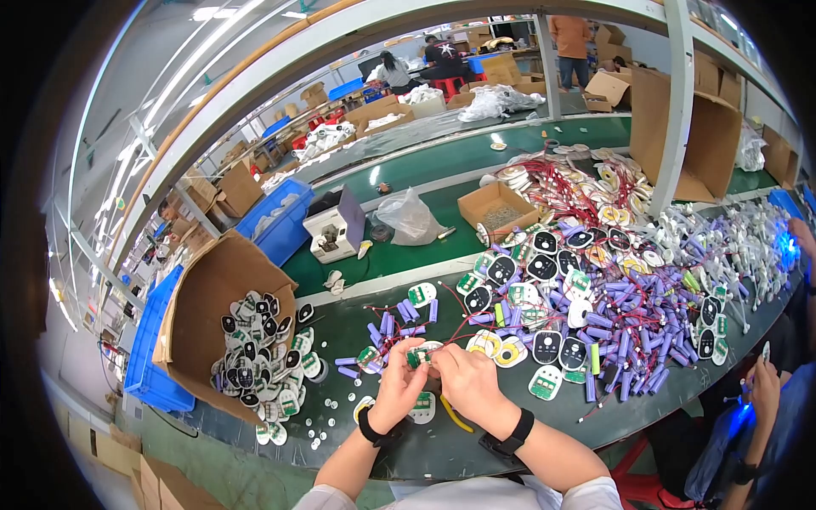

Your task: Manually assemble and connect wiring to small circular electronic components at a factory workstation.

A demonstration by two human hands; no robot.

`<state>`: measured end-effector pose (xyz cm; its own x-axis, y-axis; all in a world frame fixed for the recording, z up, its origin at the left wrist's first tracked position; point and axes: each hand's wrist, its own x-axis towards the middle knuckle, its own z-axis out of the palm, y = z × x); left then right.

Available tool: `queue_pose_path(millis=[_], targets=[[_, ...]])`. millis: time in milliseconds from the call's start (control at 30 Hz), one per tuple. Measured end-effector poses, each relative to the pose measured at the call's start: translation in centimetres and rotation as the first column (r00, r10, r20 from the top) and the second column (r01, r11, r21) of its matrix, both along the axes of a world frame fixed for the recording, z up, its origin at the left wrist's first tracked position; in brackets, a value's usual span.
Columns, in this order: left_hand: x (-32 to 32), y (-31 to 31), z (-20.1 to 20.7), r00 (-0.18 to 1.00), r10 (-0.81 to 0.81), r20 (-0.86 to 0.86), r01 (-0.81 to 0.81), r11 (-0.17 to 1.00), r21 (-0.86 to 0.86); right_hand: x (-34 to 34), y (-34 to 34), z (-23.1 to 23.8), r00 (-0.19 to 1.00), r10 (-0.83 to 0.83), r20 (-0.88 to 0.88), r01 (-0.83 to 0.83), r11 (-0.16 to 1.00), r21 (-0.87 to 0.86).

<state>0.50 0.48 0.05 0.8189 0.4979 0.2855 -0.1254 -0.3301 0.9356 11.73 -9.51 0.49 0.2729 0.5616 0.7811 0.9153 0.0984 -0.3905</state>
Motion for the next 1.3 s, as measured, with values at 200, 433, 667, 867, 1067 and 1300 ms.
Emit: queue_pose_path(millis=[200,433,667,867,1067,1300], targets=[[0.0,-0.1,0.5,0.996,-0.080,0.033,0.086,0.972,-0.221,-0.1,-0.1,0.2,1.000,0.013,-0.006,-0.014,0.998,-0.061],[0.0,-0.2,0.5,0.996,-0.087,0.020,0.090,0.973,-0.213,-0.1,-0.2,0.3,1.000,0.014,-0.014,-0.015,0.997,-0.070],[0.2,-0.2,-0.5,1.000,0.014,-0.004,-0.014,1.000,-0.017,0.0,-0.1,0.1,1.000,-0.016,-0.012,0.016,0.999,-0.035],[0.1,0.0,-0.1,0.999,-0.049,-0.002,0.048,0.992,-0.117,-0.1,-0.2,0.1,0.999,-0.043,-0.010,0.042,0.997,-0.070],[-0.1,0.1,0.0,0.993,-0.114,0.009,0.114,0.973,-0.198,-0.1,-0.3,0.2,0.999,-0.040,-0.026,0.037,0.993,-0.113],[0.1,-0.4,0.7,0.993,-0.116,0.034,0.121,0.957,-0.264,-0.1,-0.3,0.4,0.999,-0.027,-0.030,0.023,0.992,-0.126]])
